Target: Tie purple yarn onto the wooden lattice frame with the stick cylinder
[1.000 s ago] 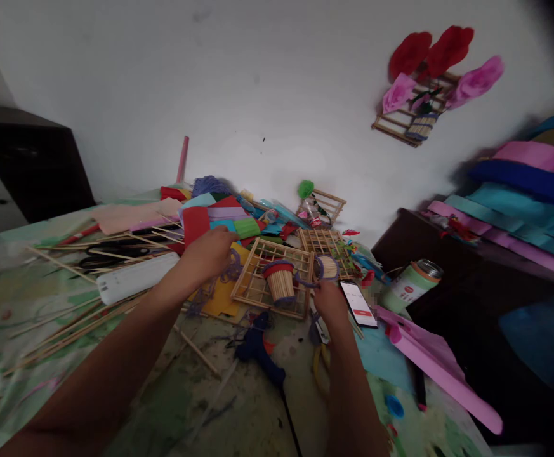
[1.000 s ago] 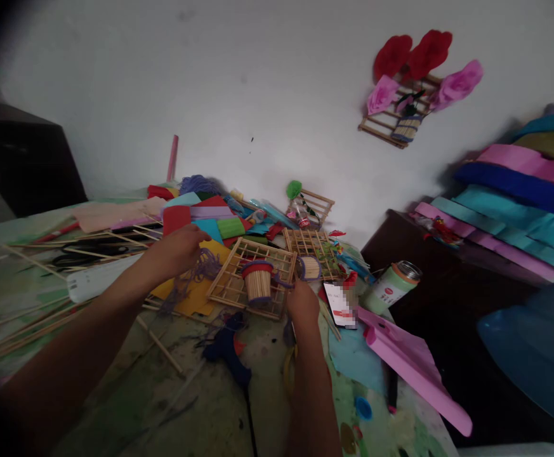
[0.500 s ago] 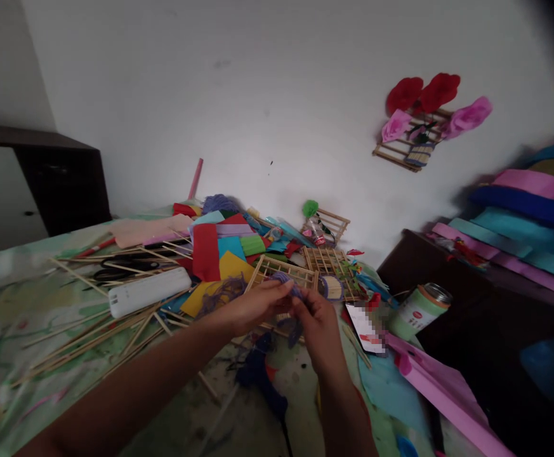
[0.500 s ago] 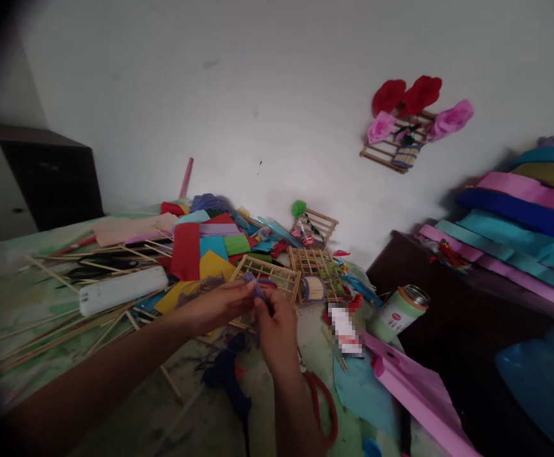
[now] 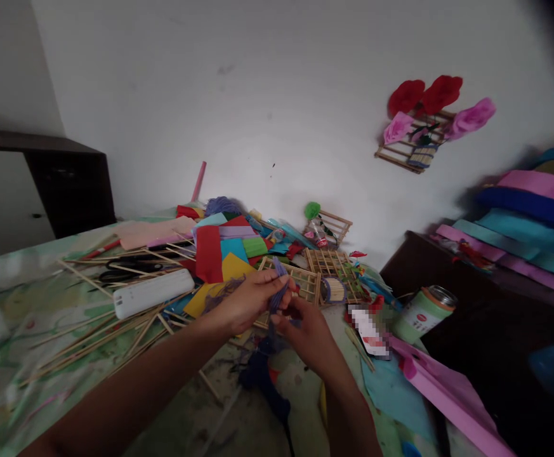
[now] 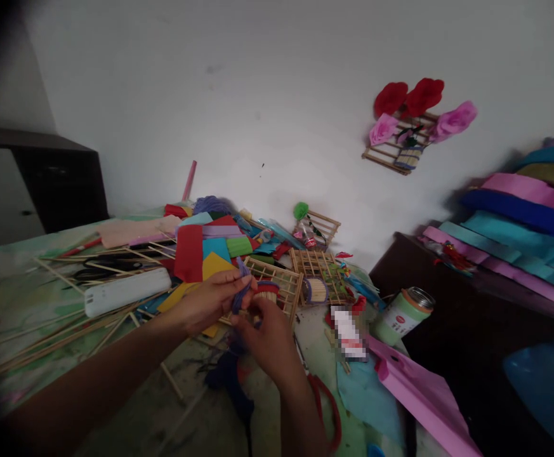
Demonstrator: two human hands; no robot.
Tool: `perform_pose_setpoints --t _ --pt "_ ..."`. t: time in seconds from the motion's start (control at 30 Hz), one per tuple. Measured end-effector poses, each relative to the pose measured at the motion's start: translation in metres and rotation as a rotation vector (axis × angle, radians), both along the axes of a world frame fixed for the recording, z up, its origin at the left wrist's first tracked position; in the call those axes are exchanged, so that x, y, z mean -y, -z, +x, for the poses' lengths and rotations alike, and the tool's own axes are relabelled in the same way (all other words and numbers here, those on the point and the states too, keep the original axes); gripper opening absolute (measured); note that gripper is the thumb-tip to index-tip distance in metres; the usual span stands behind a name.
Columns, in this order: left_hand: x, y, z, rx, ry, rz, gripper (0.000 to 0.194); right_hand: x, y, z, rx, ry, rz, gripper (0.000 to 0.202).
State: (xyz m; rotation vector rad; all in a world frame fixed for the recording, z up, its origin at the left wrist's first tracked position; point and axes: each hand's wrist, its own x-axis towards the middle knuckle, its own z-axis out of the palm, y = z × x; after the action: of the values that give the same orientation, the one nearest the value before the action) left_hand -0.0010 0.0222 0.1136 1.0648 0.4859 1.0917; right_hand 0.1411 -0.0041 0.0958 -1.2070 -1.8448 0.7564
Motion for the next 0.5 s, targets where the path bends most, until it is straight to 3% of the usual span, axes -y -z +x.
perform_pose_setpoints --t 0.1,0.23,0.3,0.4,0.5 --pt "0.0025 0.0014 0.0023 -0.078 0.045 0.034 0.027 0.0031 -0.0058 0.0037 -0.07 0.097 0.102 0.034" --pt "0.0038 -0.0006 0.0026 -0.243 0.016 0.169 0.026 0.009 -0.0106 0.0065 -0.276 -0.02 0.029 0.044" --pt "0.0043 -0.0021 0.0014 -0.365 0.047 0.269 0.029 0.0091 -0.0099 0.0071 -0.388 -0.034 -0.026 0.042" --pt "0.0051 -0.0027 -0.0005 -0.538 0.17 0.386 0.037 0.0049 -0.0061 0.008 -0.438 0.089 0.003 0.031" --pt "0.0052 -0.0009 -0.0012 -0.562 0.213 0.409 0.039 0.0008 -0.0034 0.0092 -0.476 0.156 0.021 0.022"
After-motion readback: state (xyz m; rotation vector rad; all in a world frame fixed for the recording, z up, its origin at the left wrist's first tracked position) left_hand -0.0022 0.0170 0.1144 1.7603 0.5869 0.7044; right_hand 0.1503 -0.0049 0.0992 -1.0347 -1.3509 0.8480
